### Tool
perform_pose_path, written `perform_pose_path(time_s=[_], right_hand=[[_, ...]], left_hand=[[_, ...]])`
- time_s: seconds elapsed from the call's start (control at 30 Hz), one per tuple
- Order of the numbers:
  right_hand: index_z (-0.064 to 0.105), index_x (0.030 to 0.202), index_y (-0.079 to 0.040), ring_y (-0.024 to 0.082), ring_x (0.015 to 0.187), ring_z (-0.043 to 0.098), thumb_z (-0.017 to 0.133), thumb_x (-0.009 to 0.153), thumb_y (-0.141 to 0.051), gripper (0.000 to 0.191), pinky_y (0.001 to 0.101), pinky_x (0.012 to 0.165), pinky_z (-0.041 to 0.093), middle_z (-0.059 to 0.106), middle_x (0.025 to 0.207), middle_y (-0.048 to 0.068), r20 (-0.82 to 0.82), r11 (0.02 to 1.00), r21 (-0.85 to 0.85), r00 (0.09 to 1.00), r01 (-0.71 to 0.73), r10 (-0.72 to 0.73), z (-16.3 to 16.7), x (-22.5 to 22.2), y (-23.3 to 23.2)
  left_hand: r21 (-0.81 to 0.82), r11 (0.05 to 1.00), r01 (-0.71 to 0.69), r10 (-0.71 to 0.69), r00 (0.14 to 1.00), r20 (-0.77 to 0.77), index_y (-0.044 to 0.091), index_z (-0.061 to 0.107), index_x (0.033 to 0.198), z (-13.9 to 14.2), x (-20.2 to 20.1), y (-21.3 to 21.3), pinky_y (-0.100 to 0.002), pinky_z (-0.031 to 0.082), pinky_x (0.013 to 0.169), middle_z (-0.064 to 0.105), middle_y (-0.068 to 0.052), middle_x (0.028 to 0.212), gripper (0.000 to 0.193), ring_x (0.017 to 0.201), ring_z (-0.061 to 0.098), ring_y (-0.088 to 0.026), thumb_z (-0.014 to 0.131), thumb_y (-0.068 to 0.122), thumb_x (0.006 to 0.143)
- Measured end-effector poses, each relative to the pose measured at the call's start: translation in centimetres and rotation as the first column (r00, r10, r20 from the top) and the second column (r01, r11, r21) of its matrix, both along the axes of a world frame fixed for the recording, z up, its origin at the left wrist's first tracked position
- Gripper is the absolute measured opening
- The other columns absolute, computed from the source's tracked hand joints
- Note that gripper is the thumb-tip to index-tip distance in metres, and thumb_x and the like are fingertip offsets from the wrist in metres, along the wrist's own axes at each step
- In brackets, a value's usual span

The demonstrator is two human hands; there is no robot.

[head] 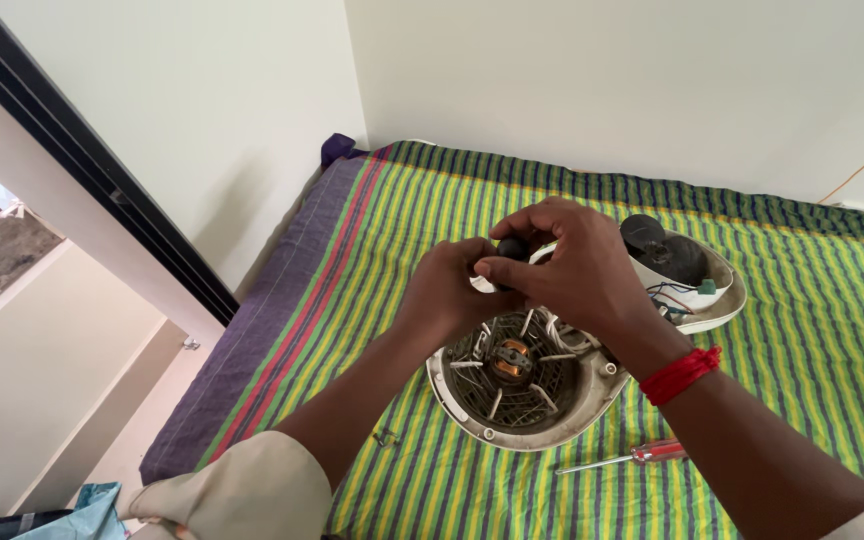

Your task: The person uses a screwdriver to loosen and remove a screw from the central hub of a disassembled electric fan motor housing. They then remove the screw and a small black plastic component, inspecting the part while the fan housing remains on the bed.

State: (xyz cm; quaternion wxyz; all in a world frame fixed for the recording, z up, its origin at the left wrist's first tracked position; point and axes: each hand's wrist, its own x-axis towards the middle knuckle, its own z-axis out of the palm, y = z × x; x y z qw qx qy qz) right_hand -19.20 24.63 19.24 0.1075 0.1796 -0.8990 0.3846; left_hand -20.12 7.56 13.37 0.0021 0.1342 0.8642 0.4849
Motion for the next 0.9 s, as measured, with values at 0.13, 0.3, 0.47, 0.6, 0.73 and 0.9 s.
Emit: perform_pose_path(time_s=[0.13,0.3,0.47,0.6,0.73,0.9], right_hand=[[0.081,0.097,-0.007,0.018,0.080,0.077,0.089,0.076,-0.027,0.031,0.0345,0.072,0.062,0.077,0.091,0.007,-0.036,1.000,0.004,0.999,0.009,-0.009,-0.1,0.0,-0.1],[0.078,0.108,-0.005,0.015,0.084,0.080,0.084,0.079,-0.015,0.031,0.0305,0.077,0.065,0.083,0.093,0.008,0.134,0.989,-0.143,0.989,-0.041,0.060,0.3,0.3,0.1],[0.076,0.118,-0.004,0.016,0.099,0.079,0.072,0.083,0.000,0.035,0.0309,0.089,0.065,0.082,0.107,0.008,0.245,0.944,-0.251,0.929,-0.215,0.277,0.9,-0.3,0.5],[0.067,0.129,-0.001,0.017,0.112,0.076,0.061,0.088,0.006,0.042,0.0314,0.098,0.061,0.079,0.117,0.010,0.275,0.891,-0.334,0.873,-0.306,0.403,1.0,-0.8,0.7],[0.066,0.132,-0.001,0.017,0.113,0.075,0.059,0.089,0.005,0.044,0.0326,0.099,0.061,0.077,0.120,0.010,0.305,0.887,-0.357,0.862,-0.292,0.406,0.8,-0.9,0.5],[0.066,0.130,-0.003,0.016,0.107,0.074,0.070,0.084,-0.007,0.046,0.0340,0.092,0.064,0.075,0.115,0.008,0.229,0.946,-0.254,0.937,-0.203,0.263,0.4,-0.2,0.6]], left_hand=[[-0.035,0.999,-0.020,0.008,0.951,-0.310,0.007,0.078,0.094,-0.3,0.3,0.5,-0.040,0.054,0.081,0.078,-0.010,0.095,0.045,0.096,0.070,-0.027,0.095,0.037,0.066],[0.115,0.982,0.149,-0.143,0.988,-0.058,0.008,0.074,0.113,-0.7,0.3,-0.4,-0.037,0.058,0.091,0.079,-0.008,0.106,0.050,0.104,0.077,-0.020,0.087,0.035,0.073],[0.193,0.950,0.247,-0.237,0.969,-0.071,0.004,0.069,0.123,-1.0,-0.4,-1.7,-0.038,0.053,0.104,0.077,-0.010,0.119,0.046,0.119,0.072,-0.021,0.079,0.021,0.082],[0.165,0.949,0.269,-0.259,0.963,-0.079,0.001,0.069,0.123,-1.0,-0.9,-2.5,-0.040,0.047,0.109,0.075,-0.011,0.124,0.044,0.127,0.066,-0.023,0.079,0.016,0.083],[0.169,0.944,0.282,-0.269,0.958,-0.099,0.001,0.072,0.120,-0.5,-0.8,-2.8,-0.040,0.050,0.109,0.077,-0.012,0.122,0.041,0.122,0.071,-0.022,0.079,0.018,0.084],[0.118,0.975,0.188,-0.178,0.980,-0.089,0.002,0.074,0.111,0.3,-0.1,-2.1,-0.039,0.054,0.099,0.079,-0.010,0.108,0.048,0.106,0.075,-0.021,0.089,0.023,0.072]])
